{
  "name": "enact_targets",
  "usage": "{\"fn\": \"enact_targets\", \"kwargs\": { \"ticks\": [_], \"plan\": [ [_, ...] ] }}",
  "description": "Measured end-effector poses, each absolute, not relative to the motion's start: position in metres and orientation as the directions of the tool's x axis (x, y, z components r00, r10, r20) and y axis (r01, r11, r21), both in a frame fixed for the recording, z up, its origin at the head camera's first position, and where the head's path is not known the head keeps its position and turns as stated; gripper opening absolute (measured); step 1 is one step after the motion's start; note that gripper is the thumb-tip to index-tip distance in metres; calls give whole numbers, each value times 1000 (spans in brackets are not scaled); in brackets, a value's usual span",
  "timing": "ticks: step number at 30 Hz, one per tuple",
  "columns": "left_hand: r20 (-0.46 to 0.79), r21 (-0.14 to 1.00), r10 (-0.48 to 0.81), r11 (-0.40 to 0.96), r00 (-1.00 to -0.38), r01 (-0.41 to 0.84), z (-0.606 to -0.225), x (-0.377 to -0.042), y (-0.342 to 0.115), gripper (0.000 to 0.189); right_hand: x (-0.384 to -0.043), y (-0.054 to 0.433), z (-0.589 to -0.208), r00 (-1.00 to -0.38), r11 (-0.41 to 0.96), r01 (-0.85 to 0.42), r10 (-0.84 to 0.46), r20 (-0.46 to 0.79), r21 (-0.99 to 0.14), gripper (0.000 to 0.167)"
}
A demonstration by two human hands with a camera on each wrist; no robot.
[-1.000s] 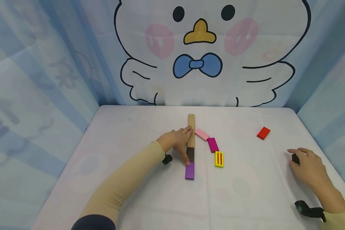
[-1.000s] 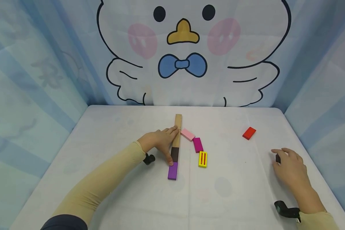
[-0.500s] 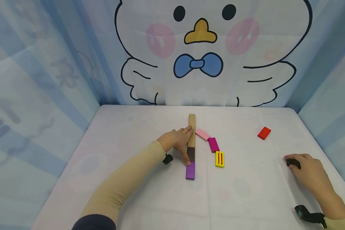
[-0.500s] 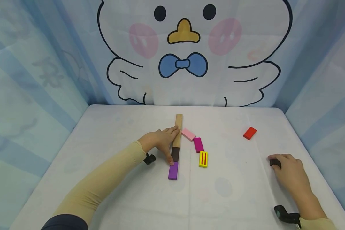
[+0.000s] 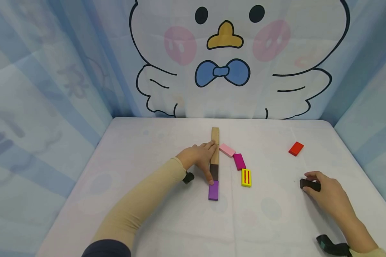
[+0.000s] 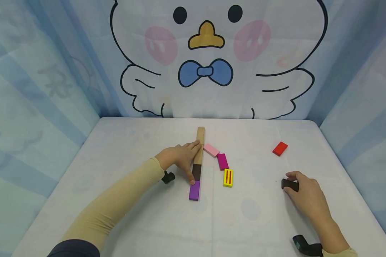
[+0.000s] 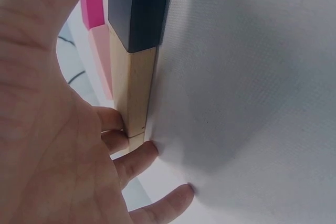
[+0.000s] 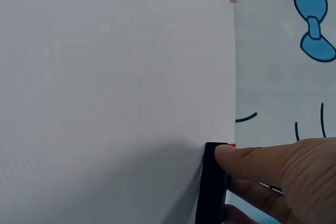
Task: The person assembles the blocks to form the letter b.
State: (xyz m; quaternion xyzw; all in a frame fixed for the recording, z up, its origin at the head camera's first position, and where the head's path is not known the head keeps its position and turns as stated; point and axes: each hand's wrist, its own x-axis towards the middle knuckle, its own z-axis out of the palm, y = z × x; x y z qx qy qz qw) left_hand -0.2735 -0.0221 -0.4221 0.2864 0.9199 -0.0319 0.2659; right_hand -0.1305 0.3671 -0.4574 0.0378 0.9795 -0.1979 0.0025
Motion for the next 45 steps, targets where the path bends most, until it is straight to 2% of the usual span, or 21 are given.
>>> {"fn": "enact_targets", "kwargs": {
  "ticks": [7,17,25,31,45],
  "plan": [
    [-504,92,515,830,-694,550,-421,-273,-22,146,-127,341,-451,-992,893,96,49,-117,-440,47],
    [-504,94,511,834,-696,544,-420,-273,-24,146,-118,292,-456,-994,884,57,8,-107,-465,36],
    [-509,92,504,838,-698,538,-422,-273,-23,146,-105,261,-463,-999,860,-53,-50,19,-507,24],
    [-508,100,505,839,-698,534,-421,-273,-23,146,-99,239,-460,-985,855,-170,-144,90,-490,30],
    [-504,97,507,838,-699,537,-420,-272,-24,146,-114,185,-459,-958,836,-282,-277,81,-470,29]
  ]
}}
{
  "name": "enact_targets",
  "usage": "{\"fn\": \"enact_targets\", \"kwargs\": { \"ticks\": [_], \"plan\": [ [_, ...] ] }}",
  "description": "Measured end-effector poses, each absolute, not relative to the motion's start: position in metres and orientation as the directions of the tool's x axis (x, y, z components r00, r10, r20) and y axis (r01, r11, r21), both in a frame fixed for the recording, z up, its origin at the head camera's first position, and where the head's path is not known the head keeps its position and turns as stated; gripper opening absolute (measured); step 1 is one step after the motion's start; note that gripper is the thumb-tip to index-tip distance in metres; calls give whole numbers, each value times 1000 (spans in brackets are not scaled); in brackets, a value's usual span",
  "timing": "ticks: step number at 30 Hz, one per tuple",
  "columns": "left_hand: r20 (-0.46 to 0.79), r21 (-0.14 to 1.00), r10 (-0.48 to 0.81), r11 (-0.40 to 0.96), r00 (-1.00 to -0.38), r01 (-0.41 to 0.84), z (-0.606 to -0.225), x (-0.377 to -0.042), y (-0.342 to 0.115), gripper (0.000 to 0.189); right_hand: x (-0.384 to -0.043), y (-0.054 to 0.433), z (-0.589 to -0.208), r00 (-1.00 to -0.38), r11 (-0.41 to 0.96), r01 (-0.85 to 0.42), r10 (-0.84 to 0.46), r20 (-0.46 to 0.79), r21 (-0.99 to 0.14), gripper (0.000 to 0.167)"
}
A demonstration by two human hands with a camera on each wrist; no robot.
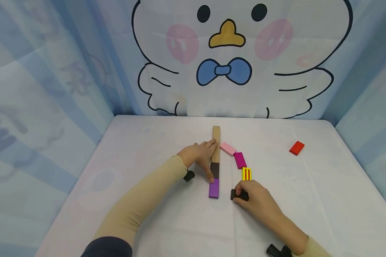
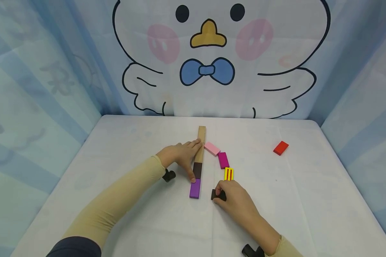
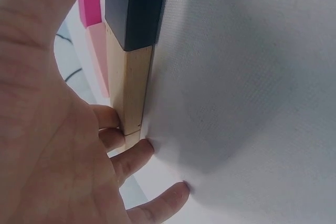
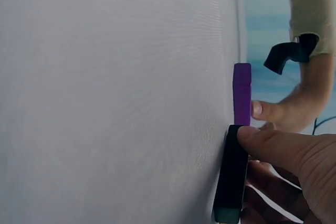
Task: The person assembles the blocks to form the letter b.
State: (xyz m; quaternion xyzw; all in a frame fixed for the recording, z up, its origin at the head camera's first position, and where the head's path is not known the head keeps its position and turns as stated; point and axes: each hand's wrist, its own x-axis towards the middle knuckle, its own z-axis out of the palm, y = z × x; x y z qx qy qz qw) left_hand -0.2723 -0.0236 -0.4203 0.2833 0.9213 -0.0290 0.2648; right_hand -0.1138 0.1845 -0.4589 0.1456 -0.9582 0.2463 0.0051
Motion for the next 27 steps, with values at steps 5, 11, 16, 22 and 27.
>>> {"fn": "enact_targets", "kwargs": {
  "ticks": [5,11,16,22,27],
  "plan": [
    [-504,88,505,837,-701,540,-420,-273,-24,146,-122,170,-460,-942,818,-322,-326,77,-476,30],
    [-500,80,503,837,-705,541,-423,-274,-24,146,-125,159,-460,-924,793,-368,-370,96,-485,31],
    [-496,80,508,835,-704,545,-423,-275,-23,147,-123,154,-460,-918,785,-385,-380,114,-486,31],
    [-493,79,510,833,-704,548,-423,-276,-22,147,-122,150,-458,-928,807,-359,-362,88,-469,31],
    [-499,81,506,835,-703,543,-423,-276,-22,147,-124,145,-458,-923,818,-374,-374,89,-438,31]
  ]
}}
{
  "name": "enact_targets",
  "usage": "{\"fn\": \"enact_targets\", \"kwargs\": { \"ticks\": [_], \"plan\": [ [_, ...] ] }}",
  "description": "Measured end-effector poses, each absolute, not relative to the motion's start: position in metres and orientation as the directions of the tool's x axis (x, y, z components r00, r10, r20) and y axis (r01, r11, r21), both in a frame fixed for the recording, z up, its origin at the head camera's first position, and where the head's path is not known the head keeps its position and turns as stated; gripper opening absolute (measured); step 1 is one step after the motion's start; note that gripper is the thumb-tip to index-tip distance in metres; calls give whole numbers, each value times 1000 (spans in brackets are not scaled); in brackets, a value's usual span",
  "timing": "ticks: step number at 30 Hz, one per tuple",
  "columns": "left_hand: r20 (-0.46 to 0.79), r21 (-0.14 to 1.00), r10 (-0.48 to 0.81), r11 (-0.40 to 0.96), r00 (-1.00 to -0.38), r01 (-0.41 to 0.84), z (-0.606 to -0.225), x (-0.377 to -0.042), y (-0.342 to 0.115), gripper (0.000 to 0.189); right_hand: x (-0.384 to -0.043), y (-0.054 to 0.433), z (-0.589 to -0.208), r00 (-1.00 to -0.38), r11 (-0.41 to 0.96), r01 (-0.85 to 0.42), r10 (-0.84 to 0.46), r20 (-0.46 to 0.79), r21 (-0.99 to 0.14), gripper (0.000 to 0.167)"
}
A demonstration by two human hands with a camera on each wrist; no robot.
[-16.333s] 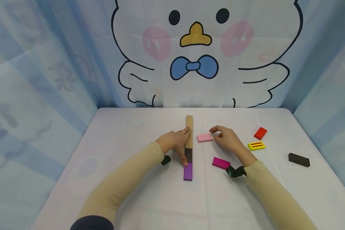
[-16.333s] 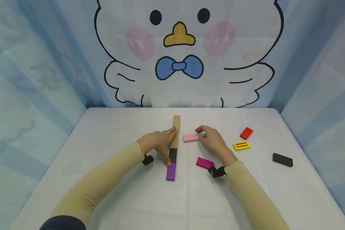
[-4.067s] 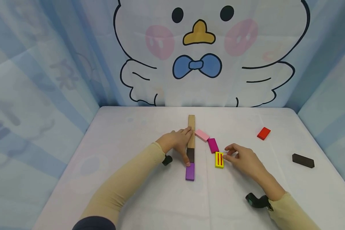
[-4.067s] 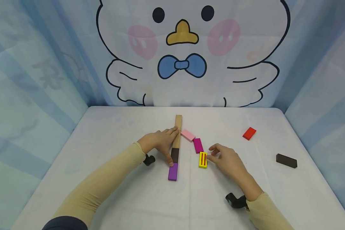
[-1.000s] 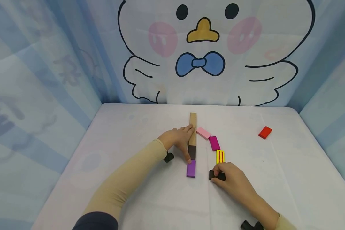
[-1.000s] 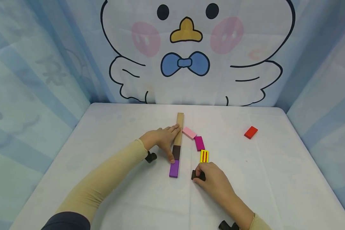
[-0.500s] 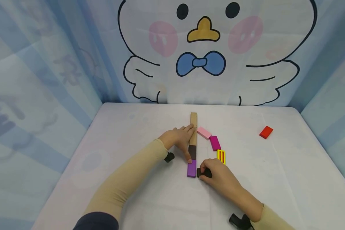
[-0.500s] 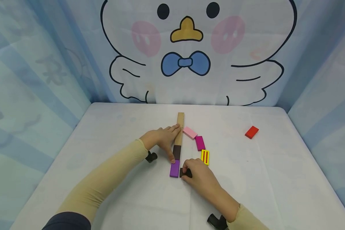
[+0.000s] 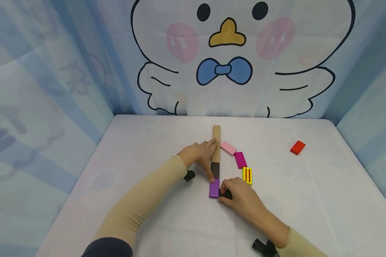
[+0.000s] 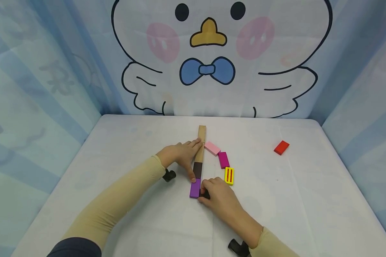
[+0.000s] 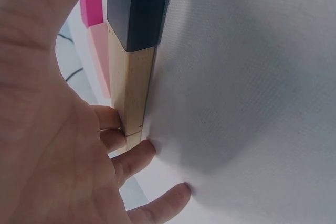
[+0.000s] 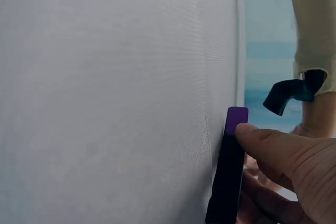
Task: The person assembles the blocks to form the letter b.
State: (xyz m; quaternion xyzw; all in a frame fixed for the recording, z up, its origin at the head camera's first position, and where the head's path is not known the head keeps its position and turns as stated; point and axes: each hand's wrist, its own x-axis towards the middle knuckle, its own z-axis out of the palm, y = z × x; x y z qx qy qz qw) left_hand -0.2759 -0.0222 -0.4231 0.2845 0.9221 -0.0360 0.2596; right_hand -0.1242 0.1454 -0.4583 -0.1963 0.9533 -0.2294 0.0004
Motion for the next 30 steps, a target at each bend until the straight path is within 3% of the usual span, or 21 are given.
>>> {"fn": "enact_targets", "kwargs": {
  "ticks": [8,19,23,30],
  "plan": [
    [-506,87,503,838,-701,539,-419,-274,-22,146,-128,145,-460,-873,784,-487,-447,195,-385,31],
    [-504,82,498,841,-706,534,-422,-275,-23,148,-138,157,-456,-885,780,-466,-417,208,-418,26],
    [-507,86,499,841,-703,535,-423,-277,-22,149,-151,179,-447,-919,806,-394,-338,202,-443,21],
    [-519,83,502,835,-692,544,-422,-279,-22,149,-176,242,-435,-989,847,-138,-91,115,-514,19]
  ]
}}
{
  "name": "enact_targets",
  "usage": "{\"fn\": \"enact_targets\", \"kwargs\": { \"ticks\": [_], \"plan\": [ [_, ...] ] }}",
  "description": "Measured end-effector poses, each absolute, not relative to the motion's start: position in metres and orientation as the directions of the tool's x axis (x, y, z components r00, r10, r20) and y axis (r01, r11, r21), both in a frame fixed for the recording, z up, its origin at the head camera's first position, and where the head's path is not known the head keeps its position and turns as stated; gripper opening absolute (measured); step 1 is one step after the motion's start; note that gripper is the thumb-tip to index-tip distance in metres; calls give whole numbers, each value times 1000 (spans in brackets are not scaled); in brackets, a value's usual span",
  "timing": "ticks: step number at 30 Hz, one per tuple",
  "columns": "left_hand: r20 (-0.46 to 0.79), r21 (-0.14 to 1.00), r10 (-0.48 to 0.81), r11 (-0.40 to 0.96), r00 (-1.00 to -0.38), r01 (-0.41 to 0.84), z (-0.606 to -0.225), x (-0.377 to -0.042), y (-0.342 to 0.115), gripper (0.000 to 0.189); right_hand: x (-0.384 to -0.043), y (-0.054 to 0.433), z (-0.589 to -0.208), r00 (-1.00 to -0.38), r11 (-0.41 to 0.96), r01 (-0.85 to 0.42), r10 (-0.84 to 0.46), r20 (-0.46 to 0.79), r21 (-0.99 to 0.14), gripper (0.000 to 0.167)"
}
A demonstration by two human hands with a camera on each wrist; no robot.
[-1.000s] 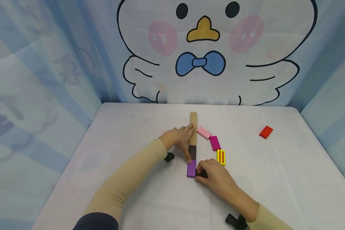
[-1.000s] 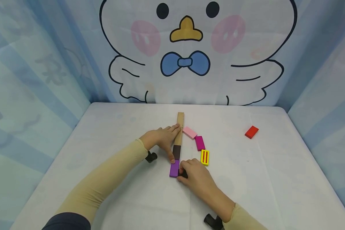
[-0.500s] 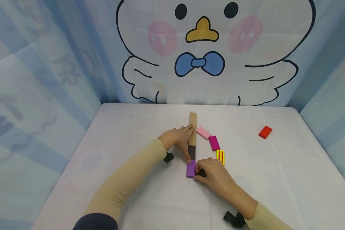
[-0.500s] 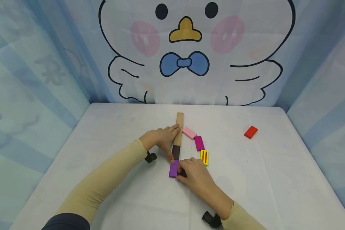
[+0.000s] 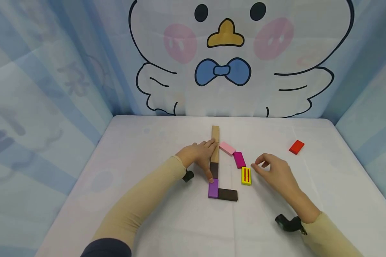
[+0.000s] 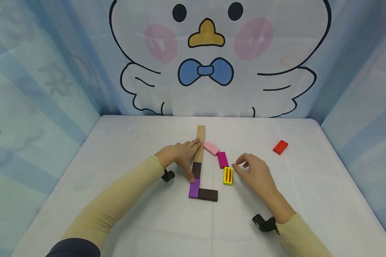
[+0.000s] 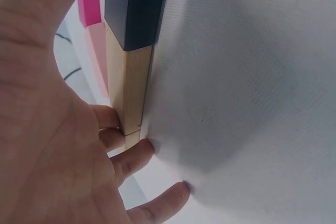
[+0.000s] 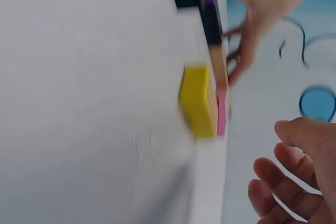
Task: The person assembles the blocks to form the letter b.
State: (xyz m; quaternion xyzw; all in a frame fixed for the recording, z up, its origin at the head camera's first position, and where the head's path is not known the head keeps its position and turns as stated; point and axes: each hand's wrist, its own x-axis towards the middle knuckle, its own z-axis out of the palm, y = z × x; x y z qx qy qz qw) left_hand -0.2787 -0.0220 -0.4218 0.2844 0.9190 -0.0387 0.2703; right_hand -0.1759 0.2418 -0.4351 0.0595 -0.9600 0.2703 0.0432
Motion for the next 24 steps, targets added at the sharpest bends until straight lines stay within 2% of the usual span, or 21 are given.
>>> {"fn": "enact_targets", "kwargs": {
  "ticks": [5,8,11,14,18,24],
  "plan": [
    [-519,91,500,839,-693,537,-422,-278,-23,149,-196,294,-440,-991,832,-41,38,130,-554,30],
    [-518,95,505,836,-690,541,-422,-278,-24,149,-207,325,-445,-986,817,34,123,116,-576,44],
    [-516,94,515,828,-684,553,-423,-277,-24,149,-214,353,-451,-977,792,148,211,38,-592,60],
    [-517,92,518,825,-681,557,-423,-276,-24,148,-218,373,-456,-968,777,220,249,-33,-589,67],
    [-515,96,528,819,-676,566,-421,-273,-25,148,-218,386,-460,-972,790,217,227,-55,-574,68],
    [-523,93,523,820,-673,565,-416,-269,-29,147,-219,381,-469,-980,828,183,194,-36,-530,58]
  ]
}}
